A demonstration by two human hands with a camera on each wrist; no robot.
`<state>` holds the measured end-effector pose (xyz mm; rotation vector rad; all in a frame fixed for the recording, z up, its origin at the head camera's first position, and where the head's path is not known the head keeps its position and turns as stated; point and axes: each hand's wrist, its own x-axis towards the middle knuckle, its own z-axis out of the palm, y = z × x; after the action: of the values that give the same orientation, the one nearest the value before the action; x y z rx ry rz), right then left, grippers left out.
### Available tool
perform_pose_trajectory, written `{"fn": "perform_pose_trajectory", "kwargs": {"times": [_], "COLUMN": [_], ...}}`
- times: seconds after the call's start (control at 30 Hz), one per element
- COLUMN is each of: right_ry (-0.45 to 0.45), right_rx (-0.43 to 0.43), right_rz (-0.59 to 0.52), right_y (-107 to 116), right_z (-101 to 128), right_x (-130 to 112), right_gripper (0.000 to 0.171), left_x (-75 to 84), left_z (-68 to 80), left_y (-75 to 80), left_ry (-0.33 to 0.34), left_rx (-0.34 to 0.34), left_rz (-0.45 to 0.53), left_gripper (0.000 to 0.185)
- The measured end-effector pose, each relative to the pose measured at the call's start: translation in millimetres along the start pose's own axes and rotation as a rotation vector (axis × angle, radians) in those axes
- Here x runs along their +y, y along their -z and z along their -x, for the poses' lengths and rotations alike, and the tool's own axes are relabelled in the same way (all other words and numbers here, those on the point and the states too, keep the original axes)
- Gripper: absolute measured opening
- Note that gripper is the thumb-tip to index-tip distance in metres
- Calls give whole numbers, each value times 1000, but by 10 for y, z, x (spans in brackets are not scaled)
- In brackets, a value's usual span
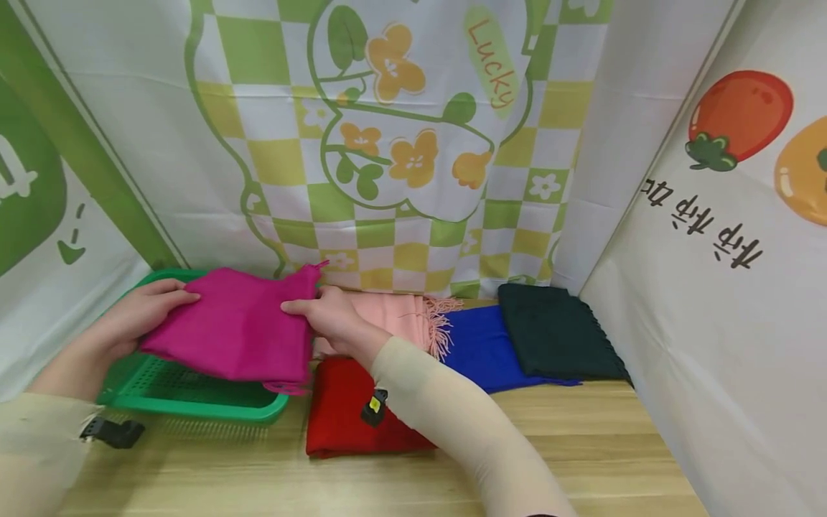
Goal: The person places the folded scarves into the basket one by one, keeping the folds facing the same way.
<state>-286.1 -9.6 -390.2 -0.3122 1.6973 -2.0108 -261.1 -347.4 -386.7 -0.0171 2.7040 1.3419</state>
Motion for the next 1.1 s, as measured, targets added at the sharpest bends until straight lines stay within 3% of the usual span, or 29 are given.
{"fn": "perform_pose_trajectory", "kwargs": {"times": [0.13,0.4,0.67,1.1], "right_ry": [-18,-28,-36,-28], "right_rx": [6,44,103,193], "right_rz": [14,83,129,383], "right_y": [-85,-179,-299,-575], "right_z": [-31,-138,-254,-304], "right_x": [10,27,70,116], "right_gripper": [34,26,18,23], "left_x": [-42,-124,-205,-365], "left_z": [16,-1,-18,28], "left_y": [45,89,164,276], "left_ry": [2,-22,-6,29], "left_rx": [-1,19,8,-2], "left_rz": [-5,-6,-42,-103], "left_gripper": [73,56,57,66]}}
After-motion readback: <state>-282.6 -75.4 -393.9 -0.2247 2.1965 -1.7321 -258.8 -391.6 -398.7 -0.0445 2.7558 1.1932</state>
